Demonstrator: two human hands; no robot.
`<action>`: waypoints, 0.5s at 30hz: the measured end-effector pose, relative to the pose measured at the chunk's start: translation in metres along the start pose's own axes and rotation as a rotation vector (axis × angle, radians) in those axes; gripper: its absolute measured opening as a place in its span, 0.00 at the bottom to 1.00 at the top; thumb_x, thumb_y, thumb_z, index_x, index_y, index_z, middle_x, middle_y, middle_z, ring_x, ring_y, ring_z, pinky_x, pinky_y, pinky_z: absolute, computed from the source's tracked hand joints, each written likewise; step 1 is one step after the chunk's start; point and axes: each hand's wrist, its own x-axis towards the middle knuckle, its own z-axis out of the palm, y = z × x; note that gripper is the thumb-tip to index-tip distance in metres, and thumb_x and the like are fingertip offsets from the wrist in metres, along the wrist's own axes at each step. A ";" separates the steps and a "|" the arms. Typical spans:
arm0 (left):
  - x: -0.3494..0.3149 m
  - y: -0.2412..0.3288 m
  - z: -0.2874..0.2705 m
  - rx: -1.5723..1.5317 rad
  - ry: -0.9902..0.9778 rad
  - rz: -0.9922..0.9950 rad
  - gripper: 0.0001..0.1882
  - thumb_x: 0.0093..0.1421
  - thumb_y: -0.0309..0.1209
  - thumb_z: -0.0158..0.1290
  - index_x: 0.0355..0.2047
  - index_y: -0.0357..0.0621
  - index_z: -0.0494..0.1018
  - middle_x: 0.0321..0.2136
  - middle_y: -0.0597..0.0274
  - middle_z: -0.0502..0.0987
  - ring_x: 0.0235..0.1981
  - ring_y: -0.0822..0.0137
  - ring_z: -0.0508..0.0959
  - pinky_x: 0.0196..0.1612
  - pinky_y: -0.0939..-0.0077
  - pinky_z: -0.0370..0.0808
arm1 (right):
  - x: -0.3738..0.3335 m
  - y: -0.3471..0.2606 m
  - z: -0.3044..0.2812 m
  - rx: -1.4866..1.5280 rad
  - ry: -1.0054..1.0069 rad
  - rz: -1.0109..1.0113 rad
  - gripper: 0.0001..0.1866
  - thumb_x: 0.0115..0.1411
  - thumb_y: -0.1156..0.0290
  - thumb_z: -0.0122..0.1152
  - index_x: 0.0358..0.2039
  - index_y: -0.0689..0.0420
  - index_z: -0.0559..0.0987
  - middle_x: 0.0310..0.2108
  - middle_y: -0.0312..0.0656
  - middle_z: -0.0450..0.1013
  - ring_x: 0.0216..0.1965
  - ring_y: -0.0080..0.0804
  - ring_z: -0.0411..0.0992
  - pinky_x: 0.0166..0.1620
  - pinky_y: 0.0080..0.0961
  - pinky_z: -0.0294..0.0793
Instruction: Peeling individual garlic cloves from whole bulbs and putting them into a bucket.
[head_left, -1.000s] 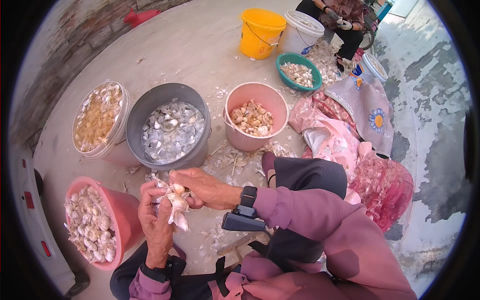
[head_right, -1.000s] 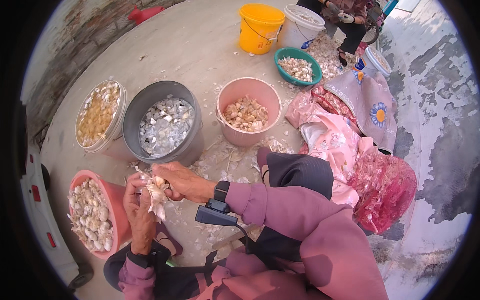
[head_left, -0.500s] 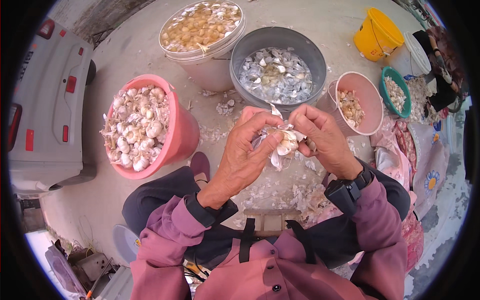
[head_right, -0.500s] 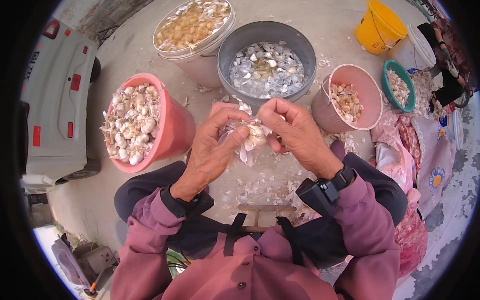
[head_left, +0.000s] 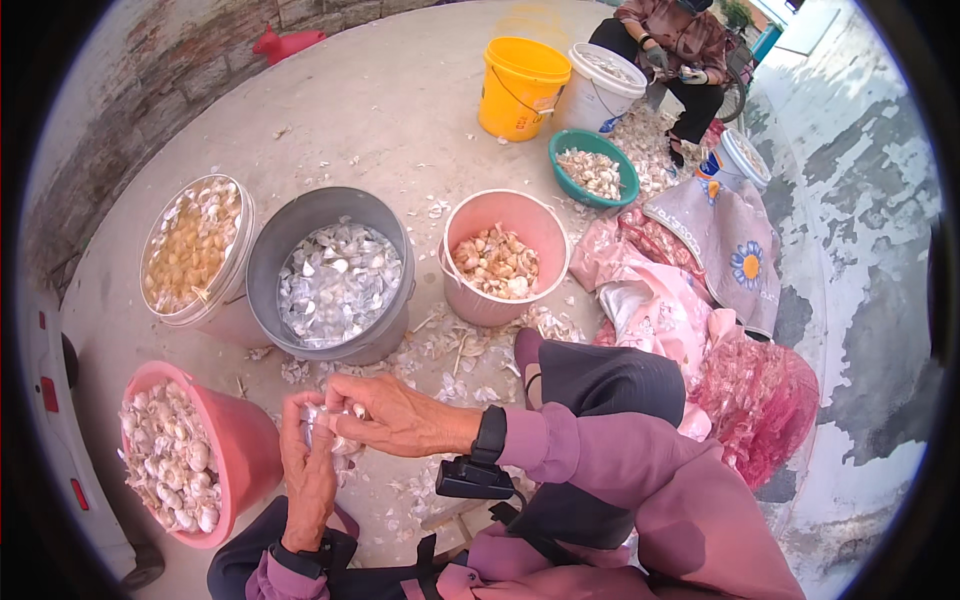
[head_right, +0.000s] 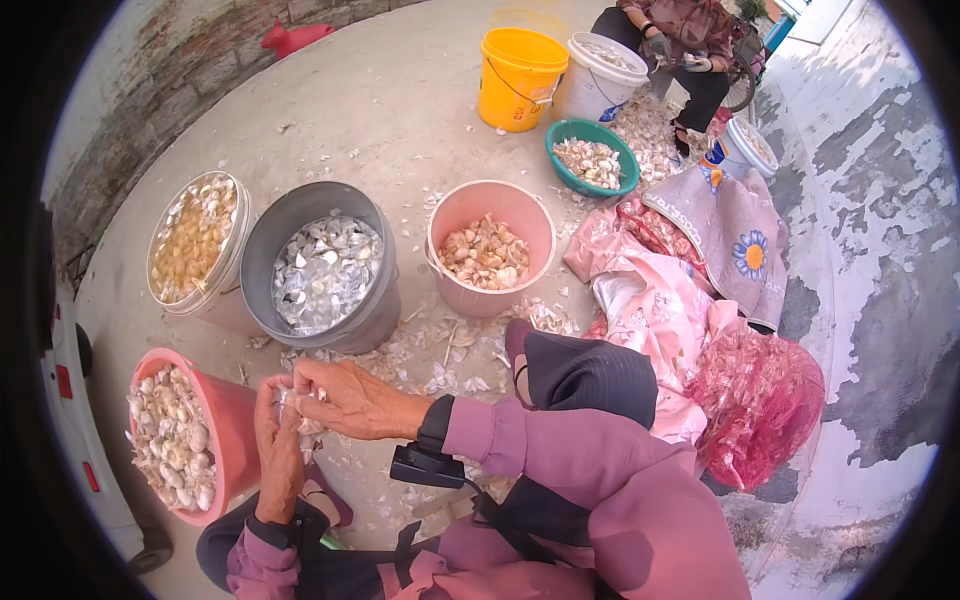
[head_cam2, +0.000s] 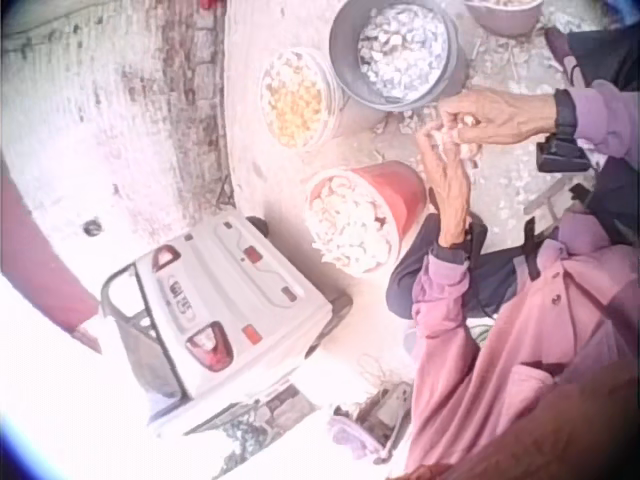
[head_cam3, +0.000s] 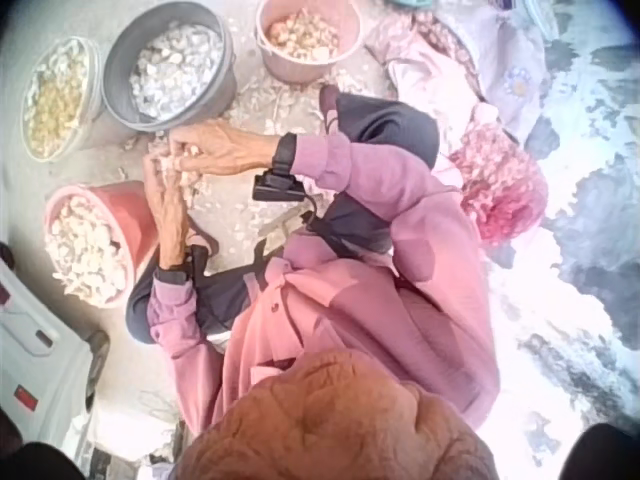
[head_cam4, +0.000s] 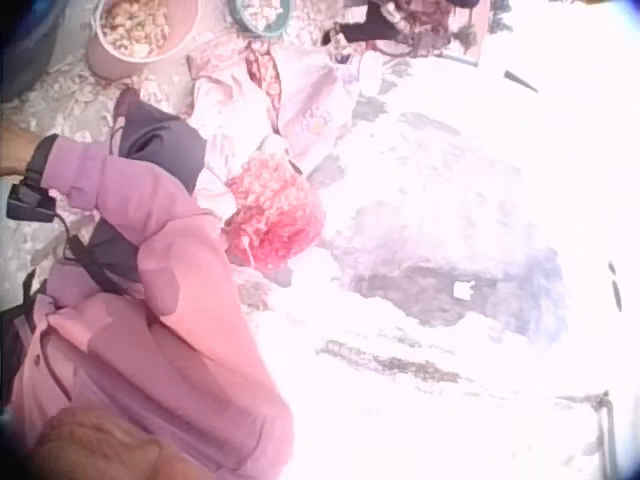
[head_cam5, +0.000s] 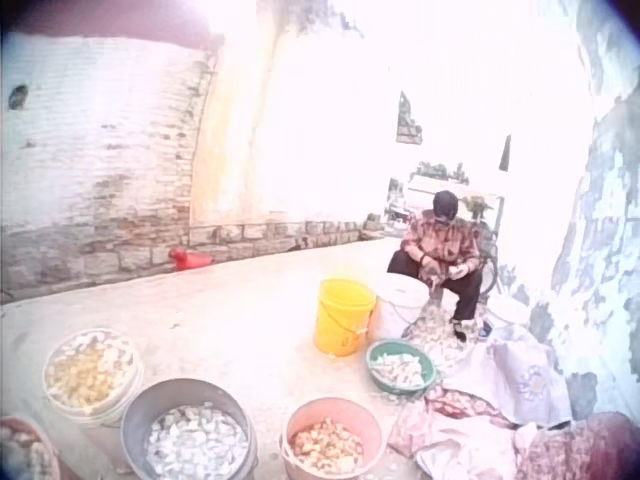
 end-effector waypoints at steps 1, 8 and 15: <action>0.003 -0.009 -0.002 0.060 0.017 0.078 0.14 0.69 0.39 0.47 0.47 0.44 0.65 0.41 0.65 0.70 0.39 0.77 0.71 0.39 0.84 0.70 | 0.002 -0.001 -0.004 -0.034 0.008 -0.039 0.15 0.64 0.60 0.54 0.37 0.60 0.68 0.24 0.46 0.70 0.23 0.37 0.68 0.29 0.35 0.66; 0.001 0.009 0.014 0.028 0.082 0.101 0.12 0.70 0.35 0.43 0.48 0.42 0.64 0.40 0.62 0.69 0.40 0.73 0.69 0.43 0.79 0.68 | -0.002 0.001 0.001 0.018 0.071 -0.031 0.14 0.62 0.62 0.52 0.37 0.62 0.68 0.22 0.52 0.70 0.26 0.50 0.69 0.32 0.42 0.66; -0.002 0.021 0.014 0.120 0.061 0.175 0.10 0.70 0.32 0.43 0.49 0.42 0.64 0.41 0.64 0.67 0.39 0.76 0.68 0.41 0.82 0.68 | -0.002 0.004 0.003 0.235 0.081 0.039 0.12 0.62 0.64 0.54 0.35 0.62 0.72 0.24 0.37 0.68 0.26 0.21 0.66 0.29 0.27 0.68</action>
